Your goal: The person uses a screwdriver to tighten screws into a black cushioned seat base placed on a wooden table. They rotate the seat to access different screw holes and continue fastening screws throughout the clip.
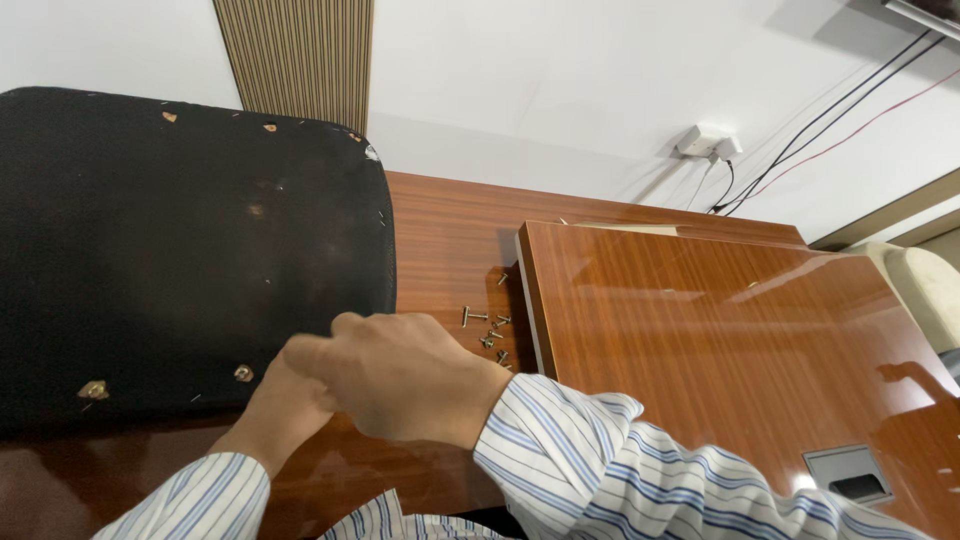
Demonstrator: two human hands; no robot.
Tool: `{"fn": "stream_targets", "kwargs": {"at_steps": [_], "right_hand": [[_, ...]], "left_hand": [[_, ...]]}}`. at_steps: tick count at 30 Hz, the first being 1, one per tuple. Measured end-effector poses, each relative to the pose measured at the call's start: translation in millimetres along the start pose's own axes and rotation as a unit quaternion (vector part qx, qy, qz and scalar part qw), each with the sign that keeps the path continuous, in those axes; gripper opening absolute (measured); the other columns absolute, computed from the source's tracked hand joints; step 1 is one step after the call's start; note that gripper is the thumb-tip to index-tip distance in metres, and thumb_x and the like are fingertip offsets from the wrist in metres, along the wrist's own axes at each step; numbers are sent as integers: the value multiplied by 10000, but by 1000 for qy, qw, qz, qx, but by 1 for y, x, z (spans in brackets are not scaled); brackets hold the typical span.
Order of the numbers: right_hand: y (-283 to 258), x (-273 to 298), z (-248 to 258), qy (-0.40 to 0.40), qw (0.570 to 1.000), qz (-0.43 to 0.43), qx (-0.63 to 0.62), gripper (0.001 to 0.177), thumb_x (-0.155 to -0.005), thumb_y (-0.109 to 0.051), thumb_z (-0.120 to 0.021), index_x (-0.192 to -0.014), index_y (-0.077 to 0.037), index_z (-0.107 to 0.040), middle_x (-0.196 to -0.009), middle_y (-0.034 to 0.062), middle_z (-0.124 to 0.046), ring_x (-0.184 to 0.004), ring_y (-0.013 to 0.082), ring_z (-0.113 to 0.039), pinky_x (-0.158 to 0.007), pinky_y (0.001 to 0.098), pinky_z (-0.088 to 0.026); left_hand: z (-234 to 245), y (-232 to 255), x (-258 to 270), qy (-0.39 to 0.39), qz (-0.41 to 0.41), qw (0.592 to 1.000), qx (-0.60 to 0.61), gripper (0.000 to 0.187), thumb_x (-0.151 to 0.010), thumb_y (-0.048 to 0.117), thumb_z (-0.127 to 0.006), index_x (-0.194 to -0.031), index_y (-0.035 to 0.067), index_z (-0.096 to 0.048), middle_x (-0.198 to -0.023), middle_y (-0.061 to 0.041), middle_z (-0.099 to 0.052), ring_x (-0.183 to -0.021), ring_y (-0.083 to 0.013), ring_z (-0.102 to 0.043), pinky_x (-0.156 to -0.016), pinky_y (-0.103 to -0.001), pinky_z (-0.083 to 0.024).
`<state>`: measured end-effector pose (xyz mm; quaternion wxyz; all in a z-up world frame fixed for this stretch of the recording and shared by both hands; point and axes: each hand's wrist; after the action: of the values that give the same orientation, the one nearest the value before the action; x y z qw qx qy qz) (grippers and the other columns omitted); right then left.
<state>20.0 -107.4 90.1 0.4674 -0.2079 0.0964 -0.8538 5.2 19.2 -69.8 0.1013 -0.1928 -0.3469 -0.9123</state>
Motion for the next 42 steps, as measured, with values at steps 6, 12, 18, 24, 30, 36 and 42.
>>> {"fn": "stream_targets", "kwargs": {"at_steps": [6,12,18,24,30,36,42], "right_hand": [[-2,-2,15,-23,988,-151,-32,289,-1033,-329,-509,-960,-50,-534,-576,91,-610,-506,232,-658,-453,311,-482],[35,-10,-3,62,996,-31,-54,99,-849,-83,-662,-893,-35,-588,-633,76,-650,-539,194,-679,-450,319,-536],[40,0,-5,140,980,139,-16,184,-746,15,-653,-915,-57,-666,-759,101,-634,-627,216,-679,-462,324,-526],[16,3,21,-50,989,-136,8,283,-1046,-321,-527,-1080,-39,-529,-689,100,-634,-634,237,-704,-554,369,-562],[21,-3,12,17,992,-115,-47,156,-862,-92,-614,-998,-50,-551,-696,128,-700,-619,249,-705,-522,379,-540],[34,-8,11,74,995,-49,-51,133,-853,-68,-600,-983,-91,-613,-752,72,-727,-672,224,-730,-561,359,-549],[27,-8,21,27,979,-196,-56,329,-981,-425,-536,-1032,-100,-542,-739,130,-730,-697,260,-736,-592,372,-543]], "left_hand": [[10,24,13,-6,179,968,175,278,-1027,235,-552,-955,29,-724,-896,-123,-743,-787,-208,-669,-712,-362,-530],[27,42,23,-8,37,982,183,161,-940,113,-544,-940,77,-700,-876,-95,-760,-741,-205,-705,-678,-366,-566],[25,38,19,-11,49,990,130,325,-1013,245,-582,-843,19,-742,-758,-121,-750,-655,-198,-671,-599,-344,-523],[22,36,22,32,32,964,263,282,-928,15,-474,-1015,78,-735,-699,-137,-675,-564,-186,-562,-512,-352,-487],[29,48,24,11,15,993,117,187,-986,149,-507,-988,89,-684,-736,-72,-739,-599,-192,-674,-576,-336,-545],[40,55,18,28,20,997,76,267,-965,255,-537,-930,38,-688,-774,-99,-756,-677,-197,-718,-661,-345,-568],[38,55,17,32,34,996,74,214,-982,236,-493,-1041,115,-659,-829,-95,-757,-736,-228,-739,-675,-375,-567]]}}
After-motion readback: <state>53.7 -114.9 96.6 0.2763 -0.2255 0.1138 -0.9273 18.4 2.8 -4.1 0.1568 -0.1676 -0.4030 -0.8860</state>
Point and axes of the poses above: each hand's wrist, its own x-axis away from the middle knuckle, its own z-axis out of the back of the hand, y = z × x
